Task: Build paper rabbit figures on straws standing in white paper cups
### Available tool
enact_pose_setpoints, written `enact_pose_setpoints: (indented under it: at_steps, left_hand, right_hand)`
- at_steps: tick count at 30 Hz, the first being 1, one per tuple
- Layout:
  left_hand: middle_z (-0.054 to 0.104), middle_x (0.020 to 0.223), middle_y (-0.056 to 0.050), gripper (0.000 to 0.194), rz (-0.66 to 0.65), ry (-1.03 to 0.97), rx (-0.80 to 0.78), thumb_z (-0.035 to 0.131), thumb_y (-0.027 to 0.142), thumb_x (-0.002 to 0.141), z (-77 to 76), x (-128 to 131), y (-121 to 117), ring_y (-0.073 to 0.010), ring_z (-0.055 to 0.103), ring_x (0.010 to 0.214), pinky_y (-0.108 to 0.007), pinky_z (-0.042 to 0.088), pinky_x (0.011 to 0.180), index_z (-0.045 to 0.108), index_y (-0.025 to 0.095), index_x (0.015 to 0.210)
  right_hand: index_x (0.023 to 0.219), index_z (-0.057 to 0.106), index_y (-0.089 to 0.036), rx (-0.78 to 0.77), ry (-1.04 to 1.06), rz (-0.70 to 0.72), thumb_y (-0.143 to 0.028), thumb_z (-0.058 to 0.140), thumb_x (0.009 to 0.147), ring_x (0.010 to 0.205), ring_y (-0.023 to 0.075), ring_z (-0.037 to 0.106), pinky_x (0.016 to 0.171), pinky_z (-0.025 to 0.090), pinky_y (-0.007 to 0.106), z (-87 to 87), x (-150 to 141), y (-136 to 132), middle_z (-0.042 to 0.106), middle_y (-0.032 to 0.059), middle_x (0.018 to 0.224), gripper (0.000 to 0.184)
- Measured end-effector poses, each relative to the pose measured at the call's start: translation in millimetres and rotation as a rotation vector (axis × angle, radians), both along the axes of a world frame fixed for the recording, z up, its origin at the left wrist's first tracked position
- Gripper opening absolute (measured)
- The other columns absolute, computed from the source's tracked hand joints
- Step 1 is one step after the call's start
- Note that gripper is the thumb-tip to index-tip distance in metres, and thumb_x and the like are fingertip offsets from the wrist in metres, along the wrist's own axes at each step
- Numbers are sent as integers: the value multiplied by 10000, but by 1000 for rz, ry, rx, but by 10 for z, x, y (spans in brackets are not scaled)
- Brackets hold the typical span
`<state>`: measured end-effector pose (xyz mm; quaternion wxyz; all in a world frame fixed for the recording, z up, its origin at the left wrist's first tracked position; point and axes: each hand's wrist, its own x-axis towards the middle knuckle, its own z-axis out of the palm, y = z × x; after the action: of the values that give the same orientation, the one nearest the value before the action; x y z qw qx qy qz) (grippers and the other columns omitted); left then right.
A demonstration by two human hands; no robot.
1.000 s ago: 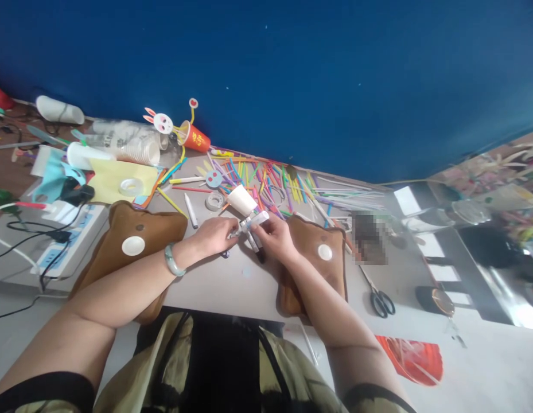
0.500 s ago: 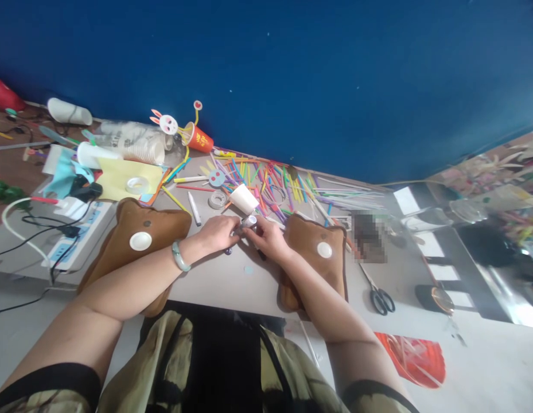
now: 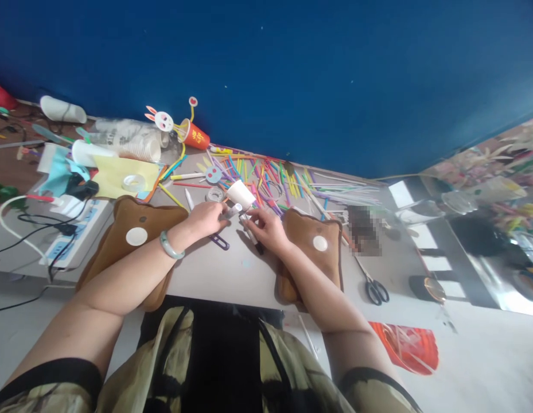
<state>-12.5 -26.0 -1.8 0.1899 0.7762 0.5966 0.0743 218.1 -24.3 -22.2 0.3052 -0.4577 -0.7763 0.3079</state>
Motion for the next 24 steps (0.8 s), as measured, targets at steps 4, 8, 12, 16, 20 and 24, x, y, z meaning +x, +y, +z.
enact_pose_setpoints:
  at_steps: [4, 8, 12, 16, 20, 24]
  left_hand:
    - [771, 936, -74, 240, 18, 39, -22, 695, 343, 846, 39, -99, 37, -280, 732, 921, -301, 480, 723, 734, 221, 1049]
    - [759, 884, -67, 186, 9, 5, -18, 671, 281, 831, 61, -123, 37, -265, 722, 875, -289, 452, 684, 728, 223, 999]
    - [747, 840, -58, 183, 17, -36, -24, 667, 266, 835, 62, -140, 50, -253, 713, 830, -290, 443, 674, 731, 227, 1001]
    - [762, 907, -78, 172, 8, 25, -45, 670, 271, 843, 87, -161, 54, -278, 722, 889, -303, 450, 693, 733, 228, 997]
    - [761, 937, -96, 210, 47, 91, -29, 631, 226, 870, 119, -154, 29, -302, 725, 943, -325, 467, 726, 714, 217, 1062]
    - [735, 911, -79, 237, 106, -23, 63, 667, 178, 828, 145, -99, 3, -270, 708, 902, -327, 488, 767, 697, 191, 1063]
  right_hand:
    - [1003, 718, -188, 36, -57, -10, -360, 632, 942, 566, 134, 529, 610, 409, 268, 10, 9, 3, 668, 5, 706, 202]
    - [938, 723, -195, 34, -85, 27, -328, 627, 927, 580, 140, 526, 622, 413, 267, 25, 2, -7, 646, -5, 670, 164]
    - [900, 715, -204, 29, -100, 38, -298, 626, 921, 585, 140, 527, 628, 415, 260, 25, 4, -3, 649, -11, 664, 131]
    - [858, 701, -209, 34, -120, 21, -273, 640, 896, 591, 138, 540, 626, 416, 255, 20, 25, 18, 686, 0, 713, 96]
    - [824, 689, -203, 28, -145, -12, -245, 638, 870, 583, 137, 545, 618, 409, 255, 22, 47, 38, 706, 9, 735, 81]
    - [799, 681, -202, 42, -153, -51, -234, 634, 867, 588, 150, 553, 617, 408, 263, 30, 52, 42, 694, 10, 694, 89]
